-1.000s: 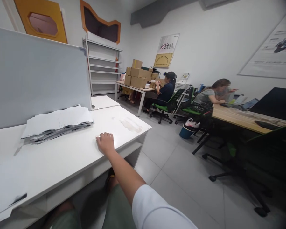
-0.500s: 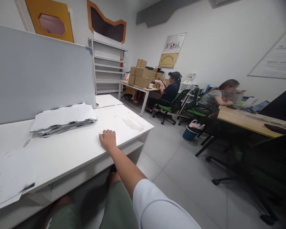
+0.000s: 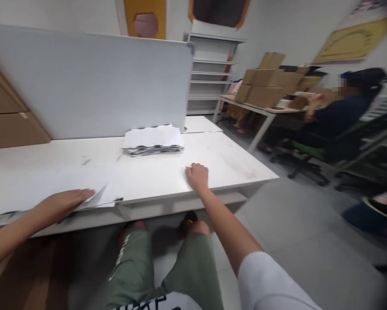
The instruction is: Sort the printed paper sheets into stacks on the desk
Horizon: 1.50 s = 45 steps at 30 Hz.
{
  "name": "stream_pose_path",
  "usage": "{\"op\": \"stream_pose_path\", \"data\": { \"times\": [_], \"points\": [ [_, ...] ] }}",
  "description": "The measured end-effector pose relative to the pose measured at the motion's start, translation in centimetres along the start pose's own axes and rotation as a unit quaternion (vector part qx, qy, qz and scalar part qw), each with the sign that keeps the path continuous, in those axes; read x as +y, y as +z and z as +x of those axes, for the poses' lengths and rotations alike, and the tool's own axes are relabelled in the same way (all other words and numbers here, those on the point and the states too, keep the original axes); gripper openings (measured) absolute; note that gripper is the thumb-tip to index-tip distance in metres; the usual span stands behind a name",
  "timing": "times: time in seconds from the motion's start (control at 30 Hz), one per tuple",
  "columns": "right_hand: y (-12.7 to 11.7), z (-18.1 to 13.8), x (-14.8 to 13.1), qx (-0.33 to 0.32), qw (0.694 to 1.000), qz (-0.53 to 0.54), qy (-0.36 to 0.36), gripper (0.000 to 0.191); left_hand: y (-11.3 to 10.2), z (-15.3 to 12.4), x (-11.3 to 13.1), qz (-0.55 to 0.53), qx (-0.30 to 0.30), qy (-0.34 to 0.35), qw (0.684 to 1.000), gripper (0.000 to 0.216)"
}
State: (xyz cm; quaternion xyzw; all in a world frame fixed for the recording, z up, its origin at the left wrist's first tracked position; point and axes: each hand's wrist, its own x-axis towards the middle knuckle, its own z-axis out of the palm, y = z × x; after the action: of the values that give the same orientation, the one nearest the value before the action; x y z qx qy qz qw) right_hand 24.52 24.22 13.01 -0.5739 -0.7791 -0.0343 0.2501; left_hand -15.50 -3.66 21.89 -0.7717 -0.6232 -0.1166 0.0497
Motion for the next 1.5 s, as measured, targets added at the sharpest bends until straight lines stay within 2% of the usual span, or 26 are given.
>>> {"op": "stream_pose_path", "data": {
  "times": [0.1, 0.27, 0.4, 0.53, 0.73, 0.97, 1.17, 1.5],
  "points": [
    [0.5, -0.4, 0.6, 0.008, 0.999, 0.027, -0.034, 0.034, 0.6, 0.9, 0.7, 0.022, -0.039, 0.088, 0.995, 0.05],
    [0.5, -0.7, 1.3, -0.004, 0.991, 0.079, -0.106, 0.03, 4.7, 5.6, 6.0, 0.036, -0.047, 0.187, 0.981, 0.052],
    [0.4, -0.7, 1.4, -0.006, 0.989, 0.104, -0.102, 0.031, 8.7, 9.3, 9.5, 0.035, -0.037, 0.234, 0.971, 0.059],
    [0.3, -0.9, 1.4, 0.001, 0.988, 0.138, -0.076, 0.033, 11.6, 12.8, 13.4, 0.046, -0.041, 0.243, 0.968, 0.059],
    [-0.4, -1.1, 1.2, 0.0, 0.986, 0.159, -0.042, 0.031, 13.9, 15.8, 19.3, 0.043, -0.043, 0.229, 0.971, 0.057],
    [-1.0, -0.8, 1.0, -0.007, 0.987, 0.16, -0.008, 0.031, 15.6, 16.9, 23.1, -0.017, 0.003, 0.141, 0.99, 0.06],
    [-1.4, -0.5, 1.0, -0.005, 0.977, 0.211, 0.041, 0.029, 15.9, 16.3, 24.9, -0.089, 0.031, 0.035, 0.995, 0.059],
    [-1.7, 0.0, 0.2, -0.005, 0.973, 0.209, 0.098, 0.03, 16.7, 16.4, 26.0, -0.169, 0.095, -0.055, 0.979, 0.056]
  ]
}}
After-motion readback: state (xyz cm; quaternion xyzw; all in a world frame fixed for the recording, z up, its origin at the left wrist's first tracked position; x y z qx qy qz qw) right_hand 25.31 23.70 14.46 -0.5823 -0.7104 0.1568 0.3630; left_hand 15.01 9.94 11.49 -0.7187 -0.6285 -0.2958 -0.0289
